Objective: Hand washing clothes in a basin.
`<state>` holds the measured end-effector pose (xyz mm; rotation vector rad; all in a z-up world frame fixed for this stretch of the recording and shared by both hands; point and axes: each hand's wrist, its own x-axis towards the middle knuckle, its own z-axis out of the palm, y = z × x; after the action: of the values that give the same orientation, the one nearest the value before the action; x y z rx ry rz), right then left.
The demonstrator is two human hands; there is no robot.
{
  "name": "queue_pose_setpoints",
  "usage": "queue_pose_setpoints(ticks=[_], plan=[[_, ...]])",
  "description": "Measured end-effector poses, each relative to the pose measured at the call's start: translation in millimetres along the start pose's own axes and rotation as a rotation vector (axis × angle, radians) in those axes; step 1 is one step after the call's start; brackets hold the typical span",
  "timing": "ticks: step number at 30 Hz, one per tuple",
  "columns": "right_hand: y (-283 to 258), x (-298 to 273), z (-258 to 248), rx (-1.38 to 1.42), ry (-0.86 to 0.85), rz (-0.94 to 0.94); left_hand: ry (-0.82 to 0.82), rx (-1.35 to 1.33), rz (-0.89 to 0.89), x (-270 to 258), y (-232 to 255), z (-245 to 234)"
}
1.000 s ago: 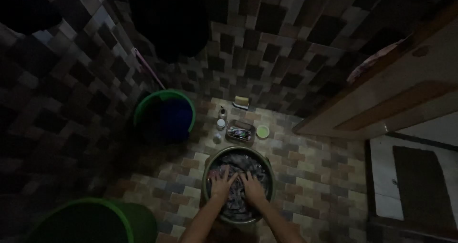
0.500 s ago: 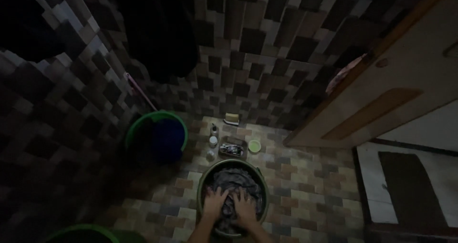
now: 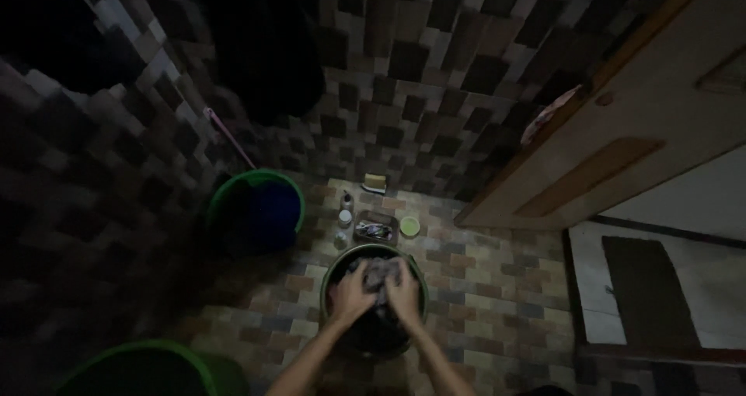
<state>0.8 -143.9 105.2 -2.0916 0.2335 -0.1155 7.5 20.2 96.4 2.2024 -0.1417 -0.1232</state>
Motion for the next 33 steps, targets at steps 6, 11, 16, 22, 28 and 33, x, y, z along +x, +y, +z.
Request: queue_pose_setpoints(ticks=[6,11,16,22,28,33], plan=[[-111.6,36.4,-99.3,0.281,0.049,-0.211,0.074,-0.098,0.055,4.8,170.8,-112.4],[-246.1,21.6,-170.3,0.712,-0.101,-0.154,0.295,-0.172,0.232,-21.0,176.9,-112.5],[-275.5,10.6,-184.3,0.871,-0.223,-0.145,0.343,-0.028,0.241,-44.2,160.7,-106.0],[-271.3,5.4,-178.4,1.002,-0.265,-0.019,0.286,0.211,0.228,-60.4,179.2,-141.4],[-187.7,34.0,-157.7,0.684,-0.200,-0.077,0.123,0.062,-0.177,-58.6,146.2,-118.0],[-161.1,37.0,-131.1,-0.074,-0.321,0.280,0.080,0.185,-0.176,-43.4,108.5,-74.3]])
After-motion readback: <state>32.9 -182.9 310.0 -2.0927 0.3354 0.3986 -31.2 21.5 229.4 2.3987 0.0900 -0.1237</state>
